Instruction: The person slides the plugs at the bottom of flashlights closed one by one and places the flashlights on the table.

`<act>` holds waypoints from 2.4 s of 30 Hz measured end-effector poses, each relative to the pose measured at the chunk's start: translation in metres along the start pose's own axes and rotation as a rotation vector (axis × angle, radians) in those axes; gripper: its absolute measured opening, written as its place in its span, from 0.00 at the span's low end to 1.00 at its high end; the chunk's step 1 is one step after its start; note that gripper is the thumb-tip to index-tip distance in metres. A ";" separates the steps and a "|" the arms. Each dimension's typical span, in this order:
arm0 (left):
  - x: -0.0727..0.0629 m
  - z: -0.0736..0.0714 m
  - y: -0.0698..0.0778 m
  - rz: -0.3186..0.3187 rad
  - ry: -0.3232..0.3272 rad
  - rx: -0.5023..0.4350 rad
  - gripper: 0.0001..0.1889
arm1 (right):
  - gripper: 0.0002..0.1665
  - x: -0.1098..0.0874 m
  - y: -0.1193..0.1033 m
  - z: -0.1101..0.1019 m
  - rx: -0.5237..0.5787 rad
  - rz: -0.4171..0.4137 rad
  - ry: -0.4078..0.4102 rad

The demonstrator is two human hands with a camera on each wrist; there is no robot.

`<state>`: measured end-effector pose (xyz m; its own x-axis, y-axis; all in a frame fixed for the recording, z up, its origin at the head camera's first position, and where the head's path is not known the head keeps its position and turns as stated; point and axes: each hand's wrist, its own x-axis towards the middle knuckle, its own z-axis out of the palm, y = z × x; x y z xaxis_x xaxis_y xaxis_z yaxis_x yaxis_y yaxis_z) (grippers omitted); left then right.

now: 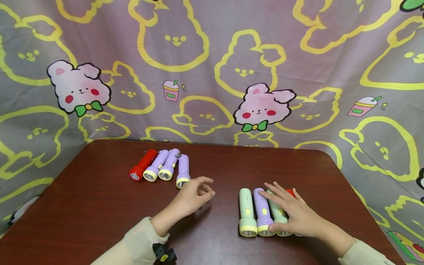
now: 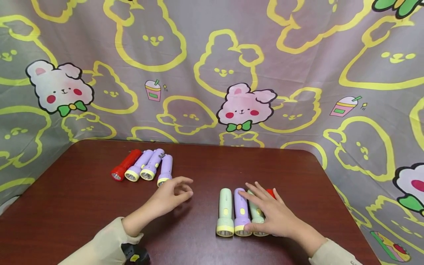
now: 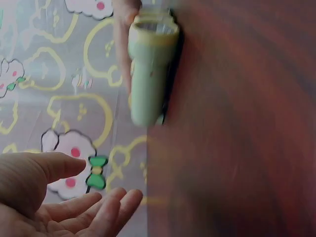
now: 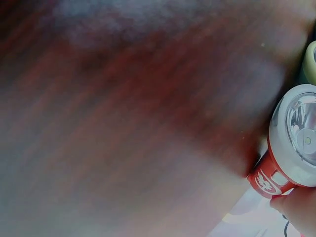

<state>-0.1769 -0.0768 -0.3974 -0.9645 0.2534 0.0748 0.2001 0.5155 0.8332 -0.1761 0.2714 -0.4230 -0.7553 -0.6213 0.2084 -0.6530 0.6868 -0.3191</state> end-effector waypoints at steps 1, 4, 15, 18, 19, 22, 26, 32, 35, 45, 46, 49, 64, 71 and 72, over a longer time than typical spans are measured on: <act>0.000 -0.005 0.000 -0.010 0.027 0.002 0.17 | 0.54 0.000 0.000 0.000 -0.001 -0.002 0.001; 0.001 -0.021 -0.003 -0.029 0.112 0.024 0.15 | 0.54 0.000 0.000 -0.001 -0.001 0.004 -0.001; 0.023 -0.068 -0.028 -0.047 0.341 0.121 0.17 | 0.54 -0.001 0.002 0.001 0.001 -0.004 -0.001; 0.029 -0.071 -0.034 -0.087 0.347 0.139 0.19 | 0.54 -0.001 0.002 0.002 -0.003 -0.005 0.000; 0.032 -0.072 -0.036 -0.102 0.342 0.144 0.19 | 0.54 -0.001 0.002 0.002 -0.004 -0.005 0.000; 0.037 -0.071 -0.040 -0.134 0.317 0.150 0.21 | 0.54 -0.001 0.002 0.002 -0.004 -0.004 -0.003; 0.043 -0.068 -0.045 -0.151 0.300 0.143 0.22 | 0.54 -0.001 0.002 0.002 -0.004 -0.003 -0.005; 0.055 -0.063 -0.049 -0.181 0.266 0.139 0.24 | 0.54 -0.001 0.002 0.002 -0.004 0.002 -0.004; 0.061 -0.060 -0.049 -0.200 0.252 0.160 0.26 | 0.54 -0.001 0.002 0.002 0.000 0.006 -0.003; 0.069 -0.055 -0.050 -0.236 0.180 0.268 0.32 | 0.54 -0.001 0.002 0.002 -0.014 0.000 -0.001; 0.069 -0.055 -0.049 -0.237 0.170 0.274 0.32 | 0.54 -0.001 0.002 0.002 -0.016 -0.001 0.000; 0.069 -0.054 -0.047 -0.247 0.138 0.296 0.33 | 0.54 -0.001 0.001 0.002 -0.016 -0.002 0.001; 0.064 -0.053 -0.044 -0.226 0.099 0.242 0.33 | 0.55 0.000 0.004 0.003 -0.023 0.001 -0.010; 0.057 -0.053 -0.041 -0.185 0.116 0.176 0.32 | 0.55 0.000 0.004 0.003 -0.020 0.007 -0.013; 0.056 -0.053 -0.041 -0.179 0.119 0.167 0.32 | 0.55 0.000 0.004 0.003 -0.020 0.007 -0.012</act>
<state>-0.2484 -0.1272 -0.3979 -0.9986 0.0530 0.0071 0.0410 0.6734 0.7382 -0.1786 0.2726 -0.4269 -0.7594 -0.6208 0.1948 -0.6486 0.6986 -0.3021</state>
